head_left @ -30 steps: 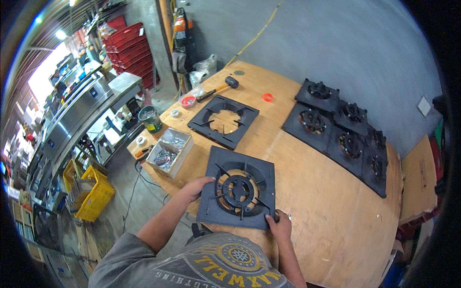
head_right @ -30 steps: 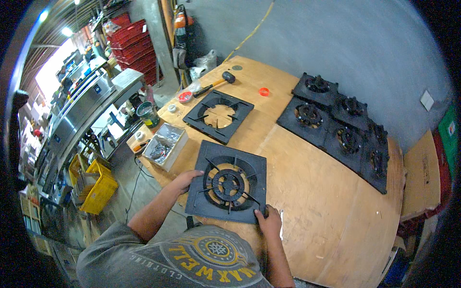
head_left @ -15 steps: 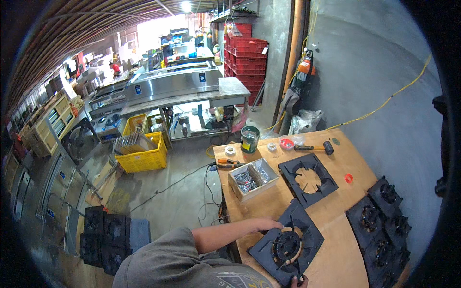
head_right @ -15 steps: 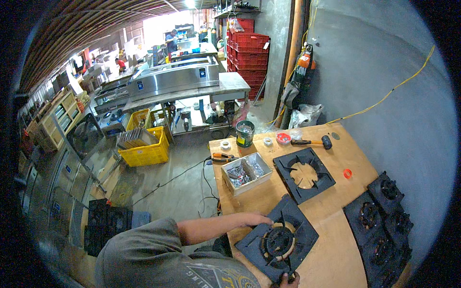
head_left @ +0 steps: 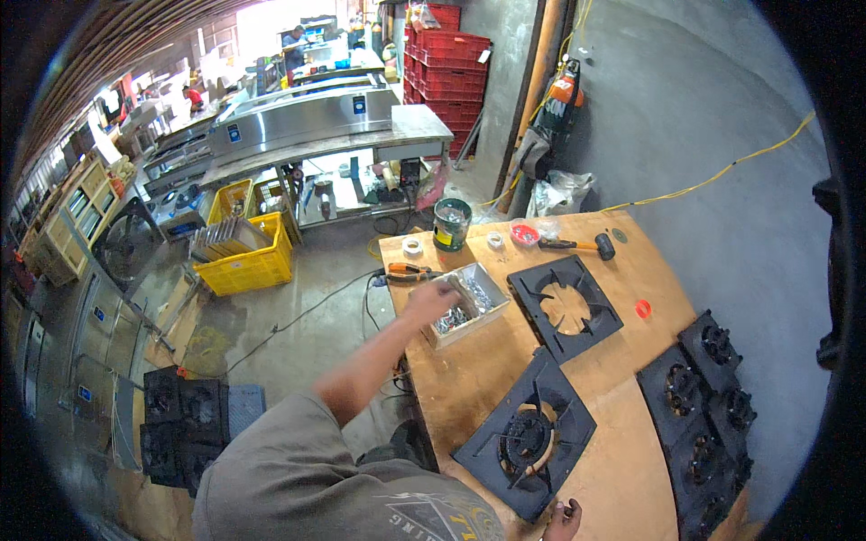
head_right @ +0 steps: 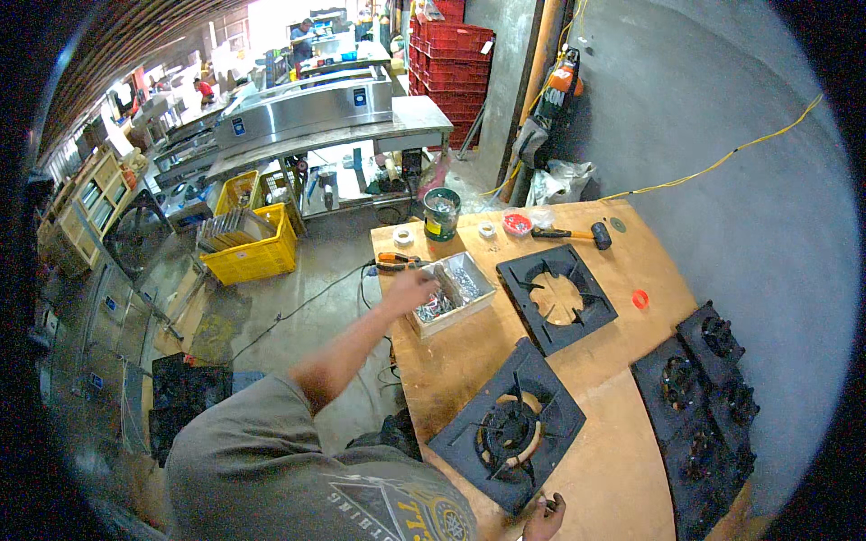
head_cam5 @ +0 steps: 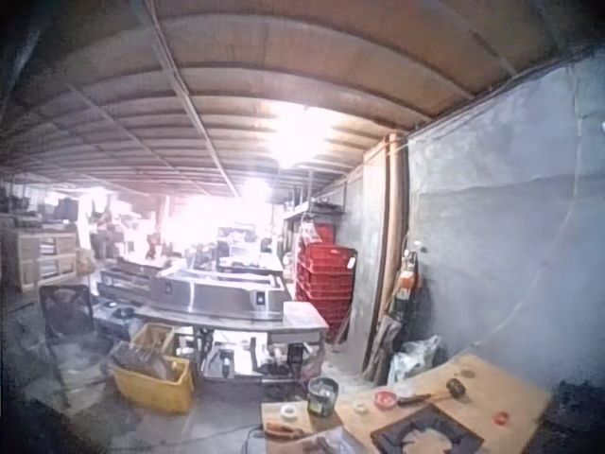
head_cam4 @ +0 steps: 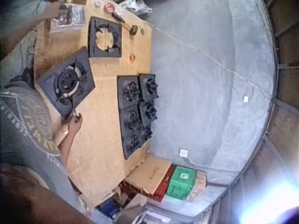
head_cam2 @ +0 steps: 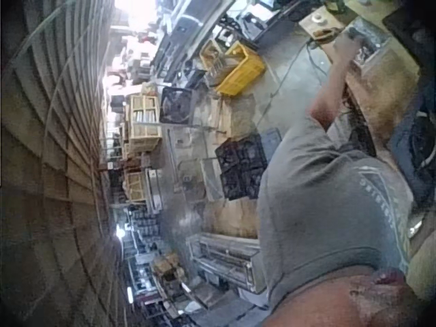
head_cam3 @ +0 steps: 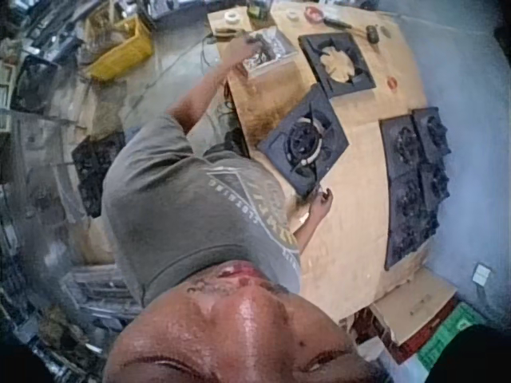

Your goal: The person assembles gas stove burner components on a wooden workbench. They use a wrench to tighten screws on the burner housing, place burner caps onto the grates, and handle multiple burner units sequentially.

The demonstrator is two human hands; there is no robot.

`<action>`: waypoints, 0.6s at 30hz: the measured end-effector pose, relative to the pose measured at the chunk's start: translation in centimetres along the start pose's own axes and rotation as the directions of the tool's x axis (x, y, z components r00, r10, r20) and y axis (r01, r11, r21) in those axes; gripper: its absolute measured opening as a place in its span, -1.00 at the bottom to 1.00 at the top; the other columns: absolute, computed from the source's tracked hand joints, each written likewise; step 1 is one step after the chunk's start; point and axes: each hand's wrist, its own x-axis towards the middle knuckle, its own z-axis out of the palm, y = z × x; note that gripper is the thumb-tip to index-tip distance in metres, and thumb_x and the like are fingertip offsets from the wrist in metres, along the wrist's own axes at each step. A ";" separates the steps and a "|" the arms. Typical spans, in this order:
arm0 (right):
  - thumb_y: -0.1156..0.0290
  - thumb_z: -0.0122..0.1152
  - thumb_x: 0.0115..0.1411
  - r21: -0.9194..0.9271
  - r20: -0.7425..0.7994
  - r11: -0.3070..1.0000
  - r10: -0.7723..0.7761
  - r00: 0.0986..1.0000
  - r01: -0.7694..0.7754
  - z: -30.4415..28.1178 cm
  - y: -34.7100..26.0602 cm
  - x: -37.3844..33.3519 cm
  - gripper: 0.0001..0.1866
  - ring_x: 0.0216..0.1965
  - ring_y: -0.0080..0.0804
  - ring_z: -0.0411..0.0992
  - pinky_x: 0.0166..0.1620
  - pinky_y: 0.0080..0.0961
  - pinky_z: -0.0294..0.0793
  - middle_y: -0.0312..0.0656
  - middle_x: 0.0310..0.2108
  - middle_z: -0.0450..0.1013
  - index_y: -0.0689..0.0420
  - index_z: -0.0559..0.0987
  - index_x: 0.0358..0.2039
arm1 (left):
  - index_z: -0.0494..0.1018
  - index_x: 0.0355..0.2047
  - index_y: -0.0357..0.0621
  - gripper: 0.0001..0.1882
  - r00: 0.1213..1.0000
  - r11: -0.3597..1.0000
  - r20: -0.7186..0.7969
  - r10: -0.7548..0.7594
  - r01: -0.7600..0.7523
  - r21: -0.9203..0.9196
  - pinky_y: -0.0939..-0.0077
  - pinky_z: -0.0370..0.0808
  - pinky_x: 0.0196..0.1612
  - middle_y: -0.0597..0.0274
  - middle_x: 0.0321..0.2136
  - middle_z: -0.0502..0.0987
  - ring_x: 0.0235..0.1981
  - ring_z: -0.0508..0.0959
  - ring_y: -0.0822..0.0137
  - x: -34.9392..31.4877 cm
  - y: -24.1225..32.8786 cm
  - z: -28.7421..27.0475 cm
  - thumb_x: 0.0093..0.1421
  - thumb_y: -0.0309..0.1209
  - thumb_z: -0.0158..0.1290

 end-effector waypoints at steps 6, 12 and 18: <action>0.34 0.19 0.23 -0.145 -0.068 0.989 -0.047 0.997 0.037 -0.9 -6.1 -1.1 -0.57 -0.14 -0.23 0.45 -0.08 -0.39 0.47 0.02 -0.12 0.48 0.23 0.47 0.08 | 0.62 -0.36 -0.22 -0.72 0.934 0.827 0.231 0.272 -0.349 0.440 0.17 0.56 -0.16 -0.03 -0.39 0.64 -0.28 0.63 0.00 4.2 -2.9 -0.7 0.00 -0.27 0.14; 0.35 0.17 0.25 -0.198 -0.199 0.979 -0.092 0.976 0.052 -1.5 -11.3 -0.8 -0.59 -0.11 -0.18 0.46 -0.05 -0.36 0.46 0.06 -0.08 0.48 0.28 0.48 0.06 | 0.63 -0.44 -0.18 -0.81 0.867 0.669 0.473 0.156 -0.445 0.595 0.11 0.60 -0.31 -0.01 -0.41 0.64 -0.33 0.65 0.02 5.5 -2.8 3.3 -0.06 -0.39 0.09; 0.36 0.14 0.28 -0.071 -0.165 0.997 -0.010 0.986 -0.002 1.0 -15.3 -0.9 -0.59 -0.20 -0.31 0.49 -0.16 -0.44 0.49 -0.04 -0.10 0.50 0.27 0.45 0.08 | 0.64 -0.44 -0.13 -0.83 0.815 0.602 0.574 0.080 -0.499 0.624 0.16 0.61 -0.38 -0.02 -0.45 0.64 -0.37 0.67 0.06 3.7 -4.2 4.0 -0.02 -0.37 0.12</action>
